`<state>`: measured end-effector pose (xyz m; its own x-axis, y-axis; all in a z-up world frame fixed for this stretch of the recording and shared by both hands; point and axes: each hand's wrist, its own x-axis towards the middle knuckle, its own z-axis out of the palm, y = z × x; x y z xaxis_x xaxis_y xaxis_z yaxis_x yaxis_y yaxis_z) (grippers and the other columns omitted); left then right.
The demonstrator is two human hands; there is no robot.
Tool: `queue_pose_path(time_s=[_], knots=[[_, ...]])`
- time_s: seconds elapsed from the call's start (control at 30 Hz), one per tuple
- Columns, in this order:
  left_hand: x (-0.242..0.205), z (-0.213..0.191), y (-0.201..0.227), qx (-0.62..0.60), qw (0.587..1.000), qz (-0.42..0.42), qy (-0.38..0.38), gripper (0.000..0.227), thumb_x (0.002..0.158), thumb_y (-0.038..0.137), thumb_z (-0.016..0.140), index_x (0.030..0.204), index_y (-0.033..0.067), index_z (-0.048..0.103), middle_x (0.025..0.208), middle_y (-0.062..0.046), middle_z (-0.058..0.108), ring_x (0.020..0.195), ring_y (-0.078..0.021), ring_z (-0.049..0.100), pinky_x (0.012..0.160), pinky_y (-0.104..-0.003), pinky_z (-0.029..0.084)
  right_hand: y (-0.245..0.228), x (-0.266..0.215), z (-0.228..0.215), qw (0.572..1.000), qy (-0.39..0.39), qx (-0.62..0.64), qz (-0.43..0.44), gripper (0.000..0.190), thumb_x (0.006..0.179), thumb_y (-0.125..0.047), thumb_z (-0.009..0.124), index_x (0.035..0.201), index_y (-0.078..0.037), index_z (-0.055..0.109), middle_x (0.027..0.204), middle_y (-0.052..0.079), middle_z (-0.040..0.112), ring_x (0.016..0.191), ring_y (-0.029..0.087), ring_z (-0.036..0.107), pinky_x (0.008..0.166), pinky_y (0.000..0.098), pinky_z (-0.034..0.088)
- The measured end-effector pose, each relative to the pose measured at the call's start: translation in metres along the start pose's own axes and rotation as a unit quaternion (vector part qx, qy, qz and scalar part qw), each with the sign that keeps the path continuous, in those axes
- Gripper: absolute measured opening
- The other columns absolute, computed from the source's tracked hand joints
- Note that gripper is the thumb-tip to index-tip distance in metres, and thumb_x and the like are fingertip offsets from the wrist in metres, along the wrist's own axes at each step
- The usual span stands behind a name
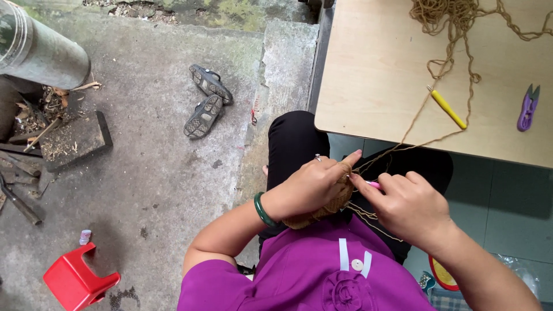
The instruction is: A person is crocheting a brown strap for a bag using a crochet hook and yarn.
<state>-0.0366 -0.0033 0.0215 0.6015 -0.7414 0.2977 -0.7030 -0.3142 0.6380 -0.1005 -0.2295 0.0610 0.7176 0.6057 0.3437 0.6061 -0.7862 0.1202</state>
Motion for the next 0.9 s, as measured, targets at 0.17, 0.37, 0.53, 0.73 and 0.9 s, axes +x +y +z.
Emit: queue_pose_path(time_s=[0.17, 0.37, 0.53, 0.73, 0.9], knots=[[-0.004, 0.019, -0.002, 0.033, 0.995, -0.006, 0.09, 0.026, 0.082, 0.013, 0.076, 0.106, 0.0083, 0.066, 0.083, -0.004, 0.065, 0.078, -0.0257, 0.069, 0.068, -0.037, 0.057, -0.009, -0.018, 0.032, 0.994, 0.027, 0.048, 0.09, 0.04, 0.088, -0.016, 0.056, 0.124, -0.029, 0.071, 0.067, -0.001, 0.045, 0.054, 0.019, 0.054, 0.057, 0.0345, 0.044], [-0.002, 0.014, 0.003, -0.146, 0.967, -0.049, 0.204, 0.024, 0.083, 0.006, 0.081, 0.106, 0.0054, 0.073, 0.111, -0.012, 0.076, 0.088, -0.0309, 0.073, 0.077, -0.037, 0.058, -0.029, -0.01, 0.047, 0.812, 0.068, 0.47, 0.339, 0.036, 0.09, -0.002, 0.067, 0.12, -0.019, 0.078, 0.094, 0.001, 0.078, 0.081, 0.017, 0.077, 0.068, 0.0268, 0.058], [0.003, 0.013, 0.006, -0.239, 0.933, -0.066, 0.261, 0.026, 0.081, 0.01, 0.086, 0.105, 0.0112, 0.078, 0.117, -0.006, 0.077, 0.095, -0.0213, 0.075, 0.085, -0.03, 0.057, -0.035, -0.011, 0.065, 0.515, 0.143, 0.745, 0.399, 0.029, 0.097, -0.002, 0.06, 0.126, -0.002, 0.056, 0.062, 0.012, 0.062, 0.04, 0.011, 0.05, 0.035, 0.0189, 0.041], [0.004, 0.015, 0.01, -0.352, 0.892, -0.079, 0.272, 0.011, 0.082, -0.001, 0.082, 0.092, 0.0, 0.077, 0.099, -0.013, 0.077, 0.118, -0.0316, 0.068, 0.084, -0.028, 0.056, -0.039, -0.008, 0.056, 0.664, 0.184, 0.629, 0.36, 0.034, 0.096, -0.001, 0.065, 0.129, -0.005, 0.056, 0.075, 0.01, 0.069, 0.06, 0.008, 0.061, 0.047, 0.0179, 0.046], [0.007, -0.019, 0.016, -0.361, 0.899, -0.063, 0.24, 0.016, 0.077, -0.005, 0.083, 0.088, -0.0039, 0.072, 0.094, -0.019, 0.074, 0.121, -0.0334, 0.062, 0.071, -0.026, 0.053, -0.015, 0.003, 0.028, 0.899, 0.258, 0.31, 0.169, 0.028, 0.081, -0.004, 0.081, 0.109, -0.009, 0.077, 0.083, 0.007, 0.072, 0.059, 0.023, 0.063, 0.054, 0.0334, 0.048]])
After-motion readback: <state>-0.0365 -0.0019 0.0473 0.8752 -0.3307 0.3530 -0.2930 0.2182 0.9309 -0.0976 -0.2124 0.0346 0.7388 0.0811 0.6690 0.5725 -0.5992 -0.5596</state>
